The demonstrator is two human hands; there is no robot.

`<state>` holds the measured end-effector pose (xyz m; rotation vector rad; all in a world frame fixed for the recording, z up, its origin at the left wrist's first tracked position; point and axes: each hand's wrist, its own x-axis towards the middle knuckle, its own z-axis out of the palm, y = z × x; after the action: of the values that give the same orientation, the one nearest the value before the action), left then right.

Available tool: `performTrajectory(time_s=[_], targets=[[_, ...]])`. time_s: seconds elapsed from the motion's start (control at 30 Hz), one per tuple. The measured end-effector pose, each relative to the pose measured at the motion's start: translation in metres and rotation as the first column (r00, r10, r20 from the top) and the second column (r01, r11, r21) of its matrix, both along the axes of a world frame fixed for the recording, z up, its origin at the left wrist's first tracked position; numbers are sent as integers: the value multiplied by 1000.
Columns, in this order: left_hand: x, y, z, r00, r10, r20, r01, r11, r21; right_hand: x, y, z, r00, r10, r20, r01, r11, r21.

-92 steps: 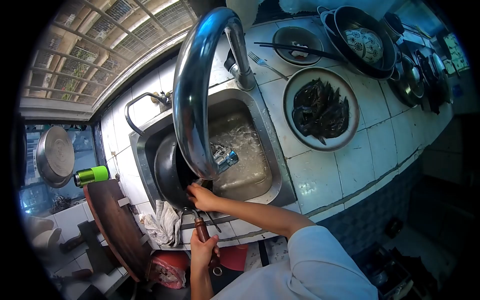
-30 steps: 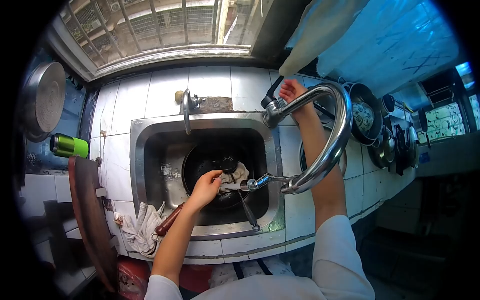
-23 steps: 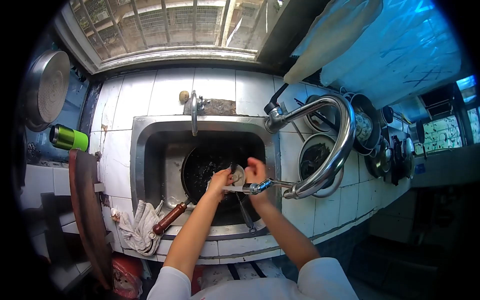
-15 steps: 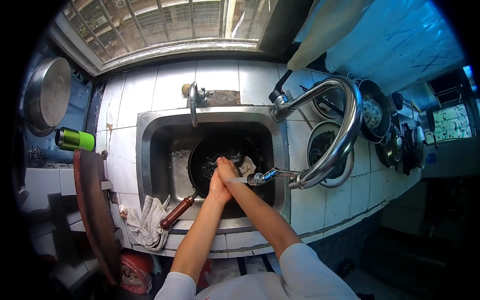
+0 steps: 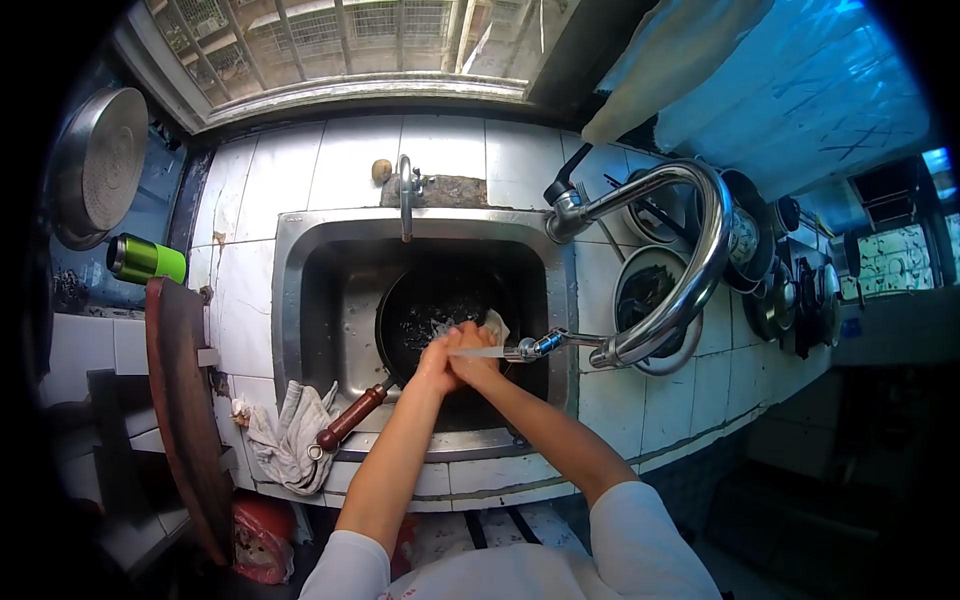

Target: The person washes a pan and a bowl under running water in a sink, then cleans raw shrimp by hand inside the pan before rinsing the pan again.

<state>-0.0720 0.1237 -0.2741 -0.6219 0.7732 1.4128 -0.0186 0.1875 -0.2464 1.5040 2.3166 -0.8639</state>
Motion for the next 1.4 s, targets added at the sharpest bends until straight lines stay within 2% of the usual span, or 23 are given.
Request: performTrajectory(time_s=[0.03,0.07,0.1,0.17,0.3,0.37,0.4,0.43,0.5,0.57,0.63,0.67,0.7,0.77,0.83,0.9,0.97,1.03,1.13,1.23,1.3,1.33,1.4], targets=[[-1,2,11,989,-117,-87,97,973,-208,2,4,2,996,60,69,-62,997,34],[8,1,-25,971,-203,-127,166,953,-253,5,10,-10,985,31,172,-43,997,66],[13,1,-28,973,-194,-127,155,952,-264,6,9,3,986,-80,145,100,986,-136],[18,-2,-36,965,-259,-39,247,950,-191,26,17,-31,999,1,-39,-18,887,-462],[18,-12,-28,967,-237,-96,214,955,-204,22,-1,-33,991,72,-116,-101,960,-260],[2,-27,-15,883,-405,-238,361,909,-208,18,6,-38,917,-261,-303,40,814,-579],[-6,-34,9,882,-397,-255,342,910,-234,12,21,-40,985,51,-165,-100,946,-309],[-13,-40,13,854,-424,-302,355,899,-257,10,19,-49,983,40,-178,-95,946,-311],[-26,-55,28,893,-368,-259,335,928,-164,7,6,-73,979,199,54,-204,972,116],[-31,-63,49,913,-350,-210,319,933,-167,2,1,-105,970,212,115,-227,965,132],[-32,-68,69,921,-338,-194,303,934,-190,-3,8,-122,953,303,3,-303,952,40],[-31,-71,71,922,-340,-187,303,932,-199,-4,14,-123,987,130,-96,-144,977,-155],[-32,-74,73,918,-349,-190,310,928,-206,-8,12,-116,987,121,-103,-137,978,-160],[-32,-77,75,966,-215,-142,193,969,-156,-13,6,-94,916,-346,-201,360,932,39],[-30,-75,73,971,-198,-138,179,974,-139,-11,-2,-49,873,-179,-453,228,972,56],[-25,-71,72,974,-203,-97,197,978,-67,-16,-4,-43,820,50,-570,-48,999,20],[-18,-73,82,980,-191,-56,187,980,-74,-27,-6,-37,865,28,-501,-36,999,-6],[-17,-81,96,981,-187,56,187,982,-8,-37,3,-36,901,107,-420,-31,982,185],[-17,-89,104,981,-182,72,184,983,-21,-45,2,-37,914,88,-395,-6,979,205],[-19,-91,104,984,-164,72,166,986,-18,-42,-12,-42,808,371,-457,-338,928,156],[-21,-93,99,984,-138,116,143,989,-37,-35,-4,-48,799,295,-524,-283,953,106],[-16,-94,100,983,-145,115,147,989,-9,-35,3,-52,823,296,-486,-190,948,256],[-10,-95,104,980,-152,129,155,988,-12,-37,20,-61,896,268,-354,-162,940,301]])
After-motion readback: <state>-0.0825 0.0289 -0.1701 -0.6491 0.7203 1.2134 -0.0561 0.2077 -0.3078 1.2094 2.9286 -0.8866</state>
